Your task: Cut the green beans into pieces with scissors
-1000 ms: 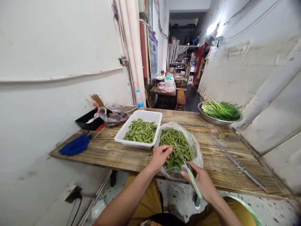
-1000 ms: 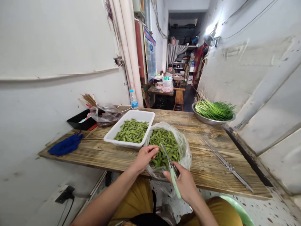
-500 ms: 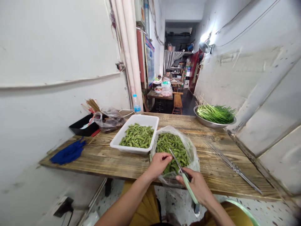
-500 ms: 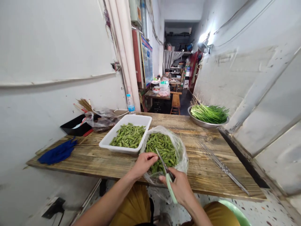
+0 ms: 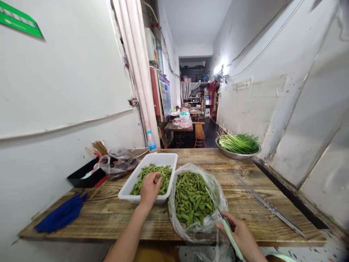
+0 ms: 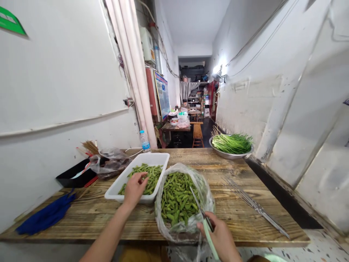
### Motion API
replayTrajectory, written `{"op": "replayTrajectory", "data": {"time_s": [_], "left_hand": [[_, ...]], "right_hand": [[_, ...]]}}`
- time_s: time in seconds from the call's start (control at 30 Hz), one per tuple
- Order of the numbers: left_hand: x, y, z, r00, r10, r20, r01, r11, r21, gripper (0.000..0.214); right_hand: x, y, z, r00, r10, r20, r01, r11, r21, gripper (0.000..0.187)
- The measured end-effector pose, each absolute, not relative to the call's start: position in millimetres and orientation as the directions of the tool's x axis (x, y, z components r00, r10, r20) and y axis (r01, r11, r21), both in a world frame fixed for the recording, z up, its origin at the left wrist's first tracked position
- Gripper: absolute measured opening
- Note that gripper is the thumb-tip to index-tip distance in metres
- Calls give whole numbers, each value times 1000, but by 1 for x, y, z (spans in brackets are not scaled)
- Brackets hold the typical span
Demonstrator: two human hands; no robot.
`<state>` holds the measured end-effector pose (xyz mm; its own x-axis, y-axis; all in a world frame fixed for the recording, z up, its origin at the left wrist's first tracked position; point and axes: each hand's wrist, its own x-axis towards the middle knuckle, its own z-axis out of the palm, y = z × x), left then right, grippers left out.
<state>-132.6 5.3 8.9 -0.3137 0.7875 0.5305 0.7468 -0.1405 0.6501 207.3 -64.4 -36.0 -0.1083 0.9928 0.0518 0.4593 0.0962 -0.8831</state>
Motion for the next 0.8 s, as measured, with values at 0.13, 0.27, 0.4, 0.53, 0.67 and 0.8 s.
{"op": "replayTrajectory", "data": {"time_s": [0.13,0.27,0.4,0.53,0.67,0.8], "left_hand": [[-159,13,4,-260,784,564,854,-87,513,27],[-151,11,-9,-211,860,464,898,-17,439,41],[-139,9,-15,-235,883,405,945,110,309,50],[-135,9,-10,-225,924,310,955,146,257,51],[-135,9,-8,-230,939,254,954,166,250,53],[-138,11,-9,-208,956,208,952,149,268,51]], "right_hand": [[237,-54,-47,50,996,78,406,51,-912,50],[269,-29,-61,285,951,120,439,-19,-898,54],[292,-5,-78,408,884,229,530,-25,-848,55],[294,4,-94,360,846,393,674,56,-736,45],[287,3,-106,130,860,494,801,203,-564,38],[283,1,-107,46,863,503,832,245,-497,34]]}}
